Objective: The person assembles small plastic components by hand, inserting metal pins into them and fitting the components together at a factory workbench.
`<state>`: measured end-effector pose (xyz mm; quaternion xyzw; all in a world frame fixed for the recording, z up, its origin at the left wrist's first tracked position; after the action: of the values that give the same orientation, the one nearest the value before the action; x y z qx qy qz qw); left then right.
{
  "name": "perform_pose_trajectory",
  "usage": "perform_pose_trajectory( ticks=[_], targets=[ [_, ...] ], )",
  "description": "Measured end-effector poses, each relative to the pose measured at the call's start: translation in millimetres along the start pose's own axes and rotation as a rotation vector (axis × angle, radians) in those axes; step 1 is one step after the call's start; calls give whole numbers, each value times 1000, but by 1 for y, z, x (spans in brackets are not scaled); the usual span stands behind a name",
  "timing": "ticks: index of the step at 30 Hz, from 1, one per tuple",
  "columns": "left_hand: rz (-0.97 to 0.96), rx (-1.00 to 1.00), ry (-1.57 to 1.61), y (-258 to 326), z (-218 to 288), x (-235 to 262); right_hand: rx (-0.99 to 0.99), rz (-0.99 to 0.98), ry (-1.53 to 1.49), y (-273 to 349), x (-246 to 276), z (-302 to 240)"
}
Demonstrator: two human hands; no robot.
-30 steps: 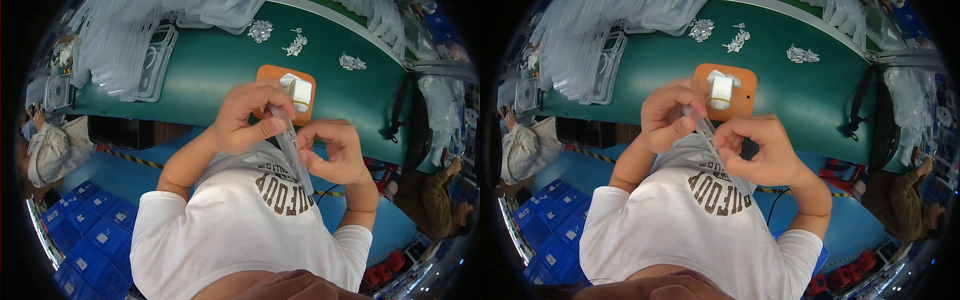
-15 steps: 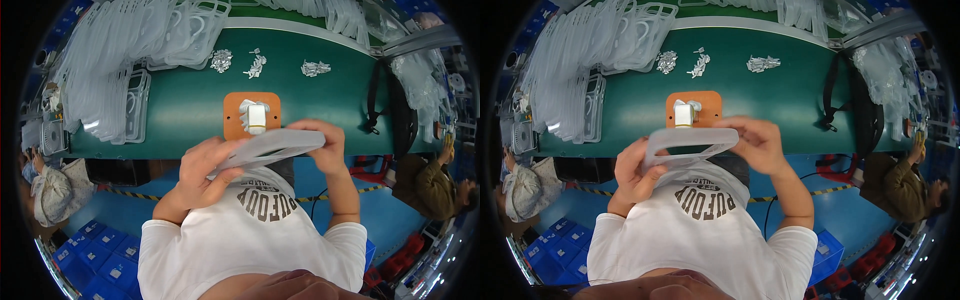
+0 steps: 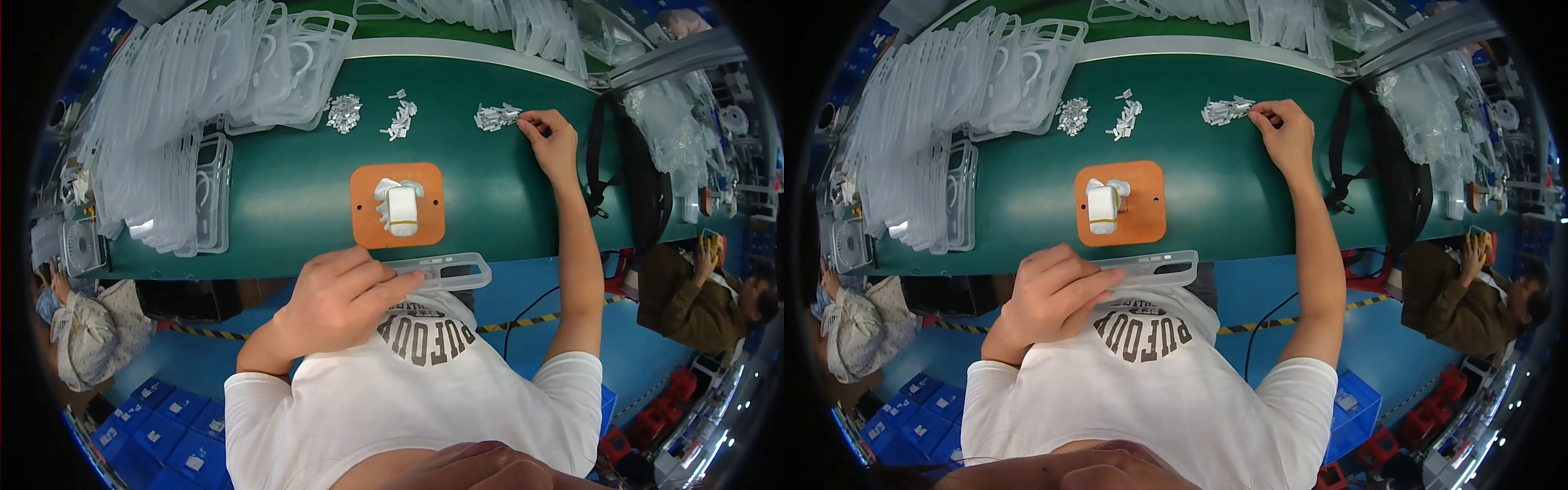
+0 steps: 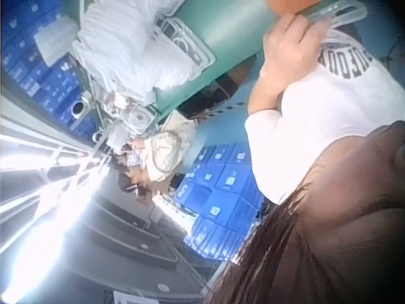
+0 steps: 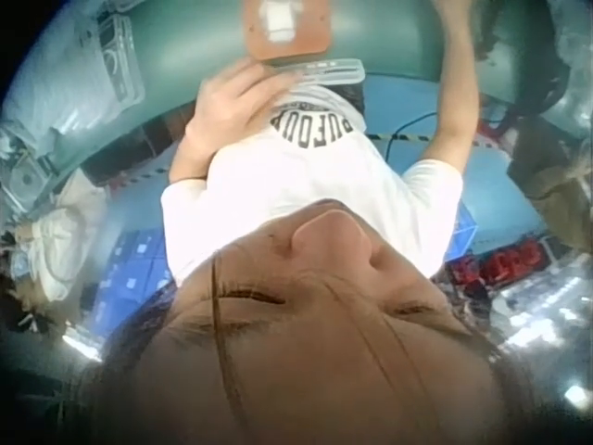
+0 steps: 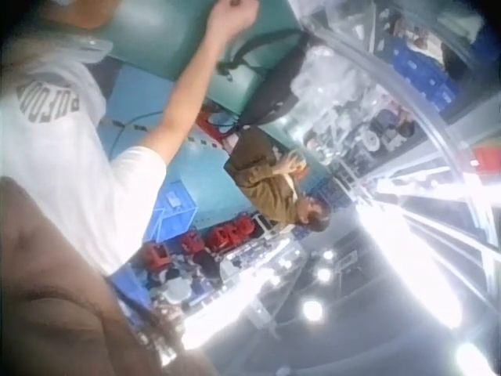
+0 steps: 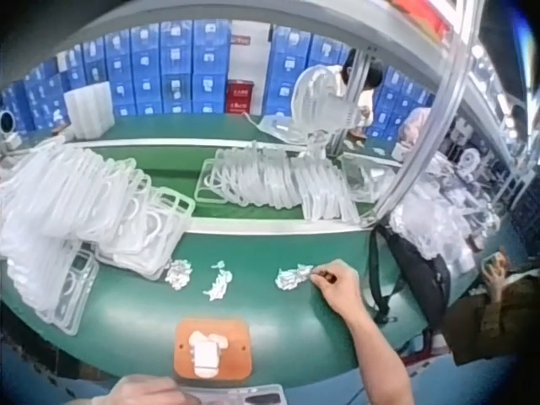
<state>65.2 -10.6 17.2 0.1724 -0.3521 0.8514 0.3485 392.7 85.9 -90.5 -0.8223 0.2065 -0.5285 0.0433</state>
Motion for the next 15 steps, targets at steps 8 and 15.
perform_pose_trajectory(
  ticks=[8,15],
  targets=[
    [-2,50,-100,-2,-7,12,184,2,-28,24,8,-40],
    [270,79,118,-1,-16,32,492,-54,-381,73,68,-162]
  ],
)
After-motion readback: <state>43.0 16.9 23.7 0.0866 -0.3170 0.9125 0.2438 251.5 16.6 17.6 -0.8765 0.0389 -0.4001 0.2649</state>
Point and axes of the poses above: each hand's wrist, its own y-axis away from the middle knuckle, its own x-axis out of the back of the hand, z = x × y, the point moved 8 cm from there along -y, towards the middle knuckle, and after that the axes turned 15 degrees about y, right-handed, at the moved point
